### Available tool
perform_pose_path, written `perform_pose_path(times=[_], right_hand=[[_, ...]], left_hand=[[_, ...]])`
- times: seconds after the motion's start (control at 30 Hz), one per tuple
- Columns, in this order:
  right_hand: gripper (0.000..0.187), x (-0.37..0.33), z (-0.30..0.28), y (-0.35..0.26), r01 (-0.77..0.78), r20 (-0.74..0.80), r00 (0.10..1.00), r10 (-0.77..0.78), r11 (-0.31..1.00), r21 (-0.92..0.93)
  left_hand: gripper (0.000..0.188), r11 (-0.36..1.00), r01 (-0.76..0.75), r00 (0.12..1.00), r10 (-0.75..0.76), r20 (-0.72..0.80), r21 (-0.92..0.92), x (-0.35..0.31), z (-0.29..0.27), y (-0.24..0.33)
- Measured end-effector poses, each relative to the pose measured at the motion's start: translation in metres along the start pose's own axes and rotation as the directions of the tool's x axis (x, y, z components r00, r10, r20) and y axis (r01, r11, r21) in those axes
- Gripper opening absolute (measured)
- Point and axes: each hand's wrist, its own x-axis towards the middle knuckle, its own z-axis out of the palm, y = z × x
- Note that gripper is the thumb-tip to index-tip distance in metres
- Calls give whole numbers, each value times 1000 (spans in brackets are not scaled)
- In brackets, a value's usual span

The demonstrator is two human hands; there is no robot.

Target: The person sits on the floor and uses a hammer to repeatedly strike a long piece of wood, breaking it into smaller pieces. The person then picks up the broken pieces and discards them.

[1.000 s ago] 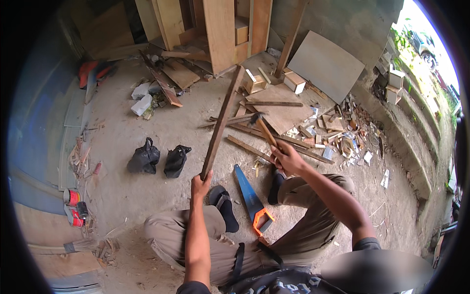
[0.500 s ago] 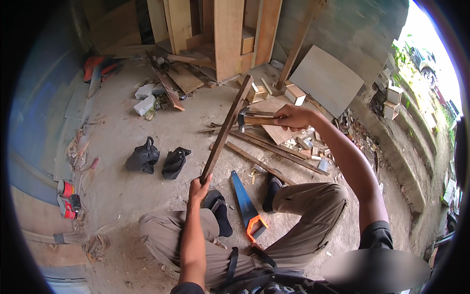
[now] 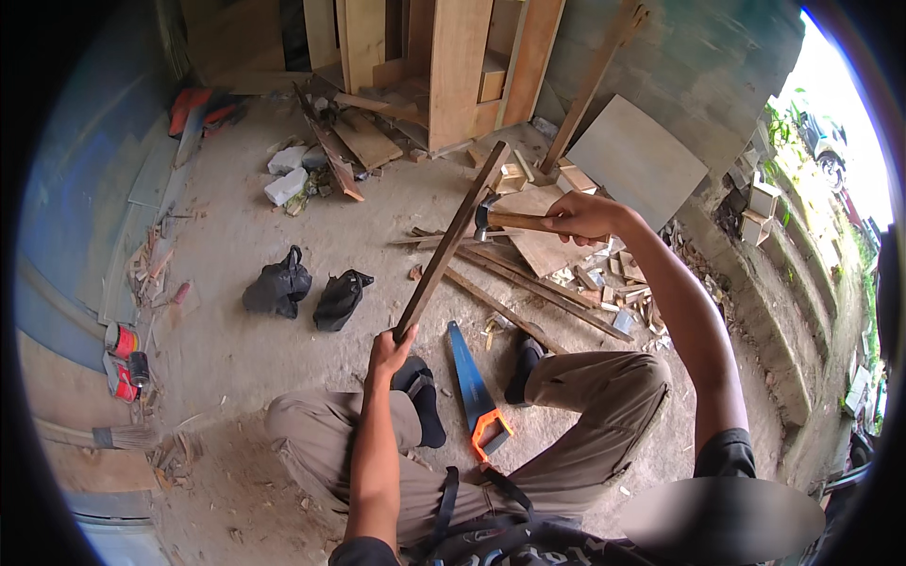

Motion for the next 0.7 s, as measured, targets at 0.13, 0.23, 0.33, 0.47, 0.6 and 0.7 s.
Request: perform_pose_path(times=[0.13, 0.23, 0.33, 0.47, 0.6, 0.7], right_hand=[[38, -2, -2, -10, -97, 35, 995, 96, 995, 35], [35, 7, 19, -15, -125, 38, 992, 120, 968, 217], [29, 9, 50, -15, -107, -30, 992, 126, 931, 348], [24, 6, 59, -5, -44, -90, 991, 100, 873, 485], [29, -7, 60, -5, -160, 90, 986, 139, 659, 735], [37, -4, 47, -1, -298, 314, 945, 94, 649, 700]], left_hand=[[62, 999, -33, 999, 33, -19, -8, 2, 3, -5], [63, 999, -52, 995, 51, -81, -8, 4, 5, -15], [65, 999, -25, 1000, 25, -2, -31, 6, 4, -15], [68, 1000, -3, 999, 4, 42, -22, 6, 5, -13], [68, 1000, 28, 999, -28, 19, -7, -1, 9, -6], [65, 997, 83, 995, -83, 51, 10, 2, 6, -4]])
